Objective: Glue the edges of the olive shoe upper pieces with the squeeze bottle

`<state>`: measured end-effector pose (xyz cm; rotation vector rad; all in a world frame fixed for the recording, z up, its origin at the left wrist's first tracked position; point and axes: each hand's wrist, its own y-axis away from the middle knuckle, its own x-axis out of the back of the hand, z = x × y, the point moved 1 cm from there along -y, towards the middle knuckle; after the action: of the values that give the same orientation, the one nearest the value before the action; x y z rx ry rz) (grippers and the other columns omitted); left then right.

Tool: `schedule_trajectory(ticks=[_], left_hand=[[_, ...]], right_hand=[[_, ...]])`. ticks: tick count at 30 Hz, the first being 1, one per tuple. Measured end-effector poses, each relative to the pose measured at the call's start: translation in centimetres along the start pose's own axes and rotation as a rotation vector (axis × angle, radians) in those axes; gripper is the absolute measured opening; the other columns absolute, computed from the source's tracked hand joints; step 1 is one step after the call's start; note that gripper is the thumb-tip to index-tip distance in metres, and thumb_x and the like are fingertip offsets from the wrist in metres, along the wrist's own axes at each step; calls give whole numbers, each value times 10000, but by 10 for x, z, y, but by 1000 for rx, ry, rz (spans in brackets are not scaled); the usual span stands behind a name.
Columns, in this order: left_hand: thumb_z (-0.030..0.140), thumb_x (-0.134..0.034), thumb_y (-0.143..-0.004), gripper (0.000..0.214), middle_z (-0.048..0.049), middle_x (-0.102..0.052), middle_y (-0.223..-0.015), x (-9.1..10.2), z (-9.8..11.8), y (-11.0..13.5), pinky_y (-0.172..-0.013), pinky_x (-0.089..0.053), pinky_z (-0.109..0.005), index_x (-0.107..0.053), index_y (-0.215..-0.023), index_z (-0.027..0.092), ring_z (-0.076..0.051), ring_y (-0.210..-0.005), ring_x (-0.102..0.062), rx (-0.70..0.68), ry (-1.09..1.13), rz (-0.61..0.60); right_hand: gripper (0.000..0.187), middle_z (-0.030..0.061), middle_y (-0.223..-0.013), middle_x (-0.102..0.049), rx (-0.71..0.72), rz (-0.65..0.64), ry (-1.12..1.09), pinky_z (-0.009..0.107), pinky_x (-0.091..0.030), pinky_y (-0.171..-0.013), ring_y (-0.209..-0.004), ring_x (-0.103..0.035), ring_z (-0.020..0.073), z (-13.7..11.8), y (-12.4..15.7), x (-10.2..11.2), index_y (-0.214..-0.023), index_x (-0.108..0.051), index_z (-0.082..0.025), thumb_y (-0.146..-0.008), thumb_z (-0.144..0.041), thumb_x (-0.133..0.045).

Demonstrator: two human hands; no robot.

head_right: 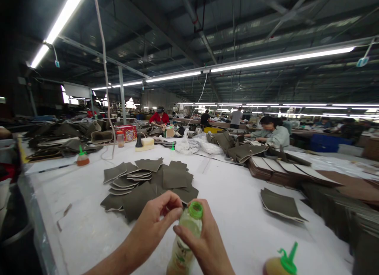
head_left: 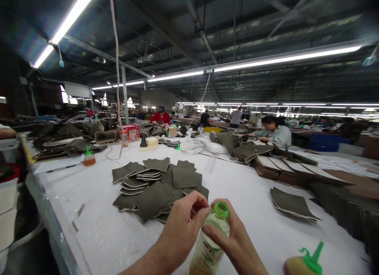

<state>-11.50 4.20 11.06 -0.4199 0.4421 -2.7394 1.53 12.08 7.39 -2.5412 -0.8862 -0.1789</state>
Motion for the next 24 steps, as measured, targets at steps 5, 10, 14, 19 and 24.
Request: schedule_trajectory(ticks=[5,10,14,19,24], left_hand=[[248,-566,-796,140,44,-520,-623,1,0,0,-593,-355,-234,-549,-681,170,-99,-617,-451,30,30,8],[277,-527,-815,174,30,-524,-613,3,-3,1,-587,-367,-247,-536,-677,171,-112,-609,-473,49,31,9],[238,-490,-816,130,22,-546,-637,10,-29,1,-601,-391,-237,-532,-713,171,-111,-621,-504,76,-7,11],[210,-462,-792,139,3,-600,-665,8,-98,6,-618,-416,-245,-590,-766,164,-128,-646,-546,165,-225,-119],[176,-546,-721,124,-28,-662,-762,-11,-146,15,-683,-408,-285,-670,-721,174,-160,-725,-569,144,-397,-203]], right_hand=[[381,-23,-823,-516,-9,-4,-24,296,-433,-688,-758,-511,179,-1,1,-1,-971,-445,-228,-727,-370,-700],[405,-4,-897,-581,-19,-68,-12,317,-449,-733,-827,-559,195,-1,2,2,-1041,-436,-231,-762,-361,-700],[373,20,-959,-608,8,29,62,331,-461,-785,-872,-586,197,-7,4,19,-1042,-471,-233,-795,-403,-694],[434,52,-1009,-621,34,181,121,323,-497,-733,-844,-615,212,-16,3,43,-1047,-503,-243,-745,-448,-738],[423,39,-985,-627,41,174,214,320,-491,-721,-835,-612,207,-13,2,42,-1035,-501,-246,-752,-468,-724]])
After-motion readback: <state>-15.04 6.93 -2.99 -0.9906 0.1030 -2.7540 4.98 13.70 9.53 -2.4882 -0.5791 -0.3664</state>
